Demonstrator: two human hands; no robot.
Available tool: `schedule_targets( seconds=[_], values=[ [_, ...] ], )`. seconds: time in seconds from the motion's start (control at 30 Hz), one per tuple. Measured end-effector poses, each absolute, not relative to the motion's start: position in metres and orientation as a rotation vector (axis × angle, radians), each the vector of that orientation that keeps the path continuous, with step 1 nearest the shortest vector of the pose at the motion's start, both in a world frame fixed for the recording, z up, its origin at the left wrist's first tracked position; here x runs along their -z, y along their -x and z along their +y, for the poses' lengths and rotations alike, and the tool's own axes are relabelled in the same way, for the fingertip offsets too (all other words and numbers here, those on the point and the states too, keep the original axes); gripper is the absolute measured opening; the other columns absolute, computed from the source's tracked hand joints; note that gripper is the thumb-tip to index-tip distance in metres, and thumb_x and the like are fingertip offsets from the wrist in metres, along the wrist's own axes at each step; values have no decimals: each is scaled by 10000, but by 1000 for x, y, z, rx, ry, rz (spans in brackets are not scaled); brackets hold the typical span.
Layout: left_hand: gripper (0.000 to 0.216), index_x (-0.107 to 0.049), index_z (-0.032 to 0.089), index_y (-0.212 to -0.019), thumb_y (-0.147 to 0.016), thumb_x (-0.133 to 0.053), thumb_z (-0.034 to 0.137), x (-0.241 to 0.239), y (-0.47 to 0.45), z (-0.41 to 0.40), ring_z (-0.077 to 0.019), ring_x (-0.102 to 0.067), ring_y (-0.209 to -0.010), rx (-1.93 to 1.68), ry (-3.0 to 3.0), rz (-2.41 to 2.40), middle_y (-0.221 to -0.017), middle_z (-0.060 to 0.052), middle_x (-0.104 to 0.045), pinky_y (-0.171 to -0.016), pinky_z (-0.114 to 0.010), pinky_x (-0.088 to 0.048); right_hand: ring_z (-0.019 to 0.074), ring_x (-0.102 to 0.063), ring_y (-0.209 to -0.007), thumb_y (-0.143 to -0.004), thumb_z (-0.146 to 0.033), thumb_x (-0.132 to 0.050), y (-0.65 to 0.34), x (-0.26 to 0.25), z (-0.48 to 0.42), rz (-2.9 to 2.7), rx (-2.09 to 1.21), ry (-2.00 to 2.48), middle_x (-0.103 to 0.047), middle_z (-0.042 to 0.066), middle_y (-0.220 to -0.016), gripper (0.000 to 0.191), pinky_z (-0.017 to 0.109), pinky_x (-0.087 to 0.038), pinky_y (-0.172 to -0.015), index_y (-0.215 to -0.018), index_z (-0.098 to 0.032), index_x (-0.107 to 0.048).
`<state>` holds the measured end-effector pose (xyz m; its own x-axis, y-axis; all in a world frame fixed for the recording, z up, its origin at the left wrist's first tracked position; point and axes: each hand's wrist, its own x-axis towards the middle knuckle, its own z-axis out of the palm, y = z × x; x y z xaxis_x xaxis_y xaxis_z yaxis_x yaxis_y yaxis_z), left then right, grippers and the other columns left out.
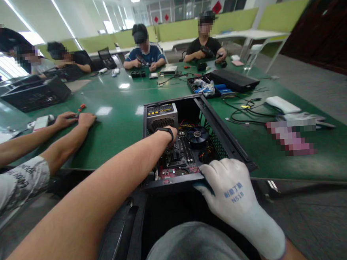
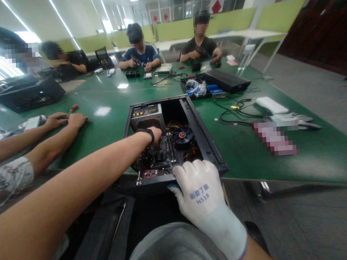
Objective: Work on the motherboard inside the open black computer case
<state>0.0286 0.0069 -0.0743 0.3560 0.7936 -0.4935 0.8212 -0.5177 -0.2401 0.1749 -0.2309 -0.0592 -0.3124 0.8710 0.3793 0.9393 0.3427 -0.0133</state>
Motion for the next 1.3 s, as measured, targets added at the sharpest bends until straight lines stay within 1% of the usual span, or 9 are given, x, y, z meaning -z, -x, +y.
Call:
schedule_targets(
  seconds=[0.13,0.3,0.4,0.53,0.67,0.77,0.93,1.13,1.3],
  values=[
    [627,-739,147,-1100,-502,-855,294,76,-29,8,-283,-696,-981,912,-2557,1521,-1063,-137,-744,-848,-288,-550,247,-471,-795,-779,-413,-690,-175,59,-231,-2294,304,1590,-592,51,-826,283,379,-242,-723,-973,-221,-615],
    [631,-735,115,-1109,-505,-856,254,71,-30,3,-302,-691,-989,893,-2549,1527,-1080,-168,-735,-863,-318,-547,247,-469,-797,-791,-432,-680,-176,60,-233,-2308,301,1596,-587,52,-838,291,381,-240,-731,-980,-223,-605],
    [640,-732,111,-1118,-505,-859,242,70,-30,2,-307,-684,-1008,894,-2545,1529,-1087,-166,-733,-871,-318,-543,245,-466,-799,-792,-430,-679,-176,60,-233,-2303,308,1601,-585,52,-827,292,378,-237,-733,-980,-221,-603],
    [601,-741,91,-1099,-521,-850,215,70,-31,1,-323,-688,-990,867,-2531,1527,-1041,-174,-739,-882,-340,-540,243,-463,-793,-787,-427,-683,-176,61,-232,-2299,307,1603,-586,51,-826,288,374,-236,-726,-974,-221,-606],
    [586,-734,60,-1094,-534,-843,193,65,-32,-2,-331,-685,-999,885,-2543,1504,-1061,-198,-731,-877,-351,-543,248,-468,-804,-784,-432,-686,-175,60,-231,-2301,306,1609,-590,54,-838,301,378,-240,-731,-987,-223,-607],
    [576,-739,63,-1079,-530,-850,198,60,-32,-6,-329,-682,-1006,854,-2529,1526,-1072,-199,-729,-871,-349,-546,249,-470,-804,-785,-437,-684,-175,60,-231,-2300,309,1615,-590,55,-837,303,379,-239,-729,-987,-225,-607],
    [563,-756,80,-1034,-501,-872,220,61,-30,-6,-316,-691,-977,803,-2489,1554,-1027,-186,-741,-885,-342,-539,256,-474,-806,-774,-432,-694,-175,60,-232,-2301,326,1620,-587,54,-837,308,382,-244,-724,-988,-229,-606],
    [522,-738,22,-1046,-589,-839,253,66,-29,-4,-295,-693,-951,836,-2558,1505,-1045,-203,-735,-862,-347,-552,251,-472,-795,-775,-441,-692,-176,61,-233,-2306,340,1619,-580,45,-829,304,385,-251,-724,-979,-234,-603],
    [510,-740,18,-1039,-595,-824,255,58,-32,-11,-297,-689,-968,902,-2572,1466,-1052,-208,-733,-878,-335,-543,251,-472,-801,-772,-438,-692,-175,60,-232,-2303,328,1623,-585,50,-832,309,378,-242,-722,-985,-229,-609]
  ],
)
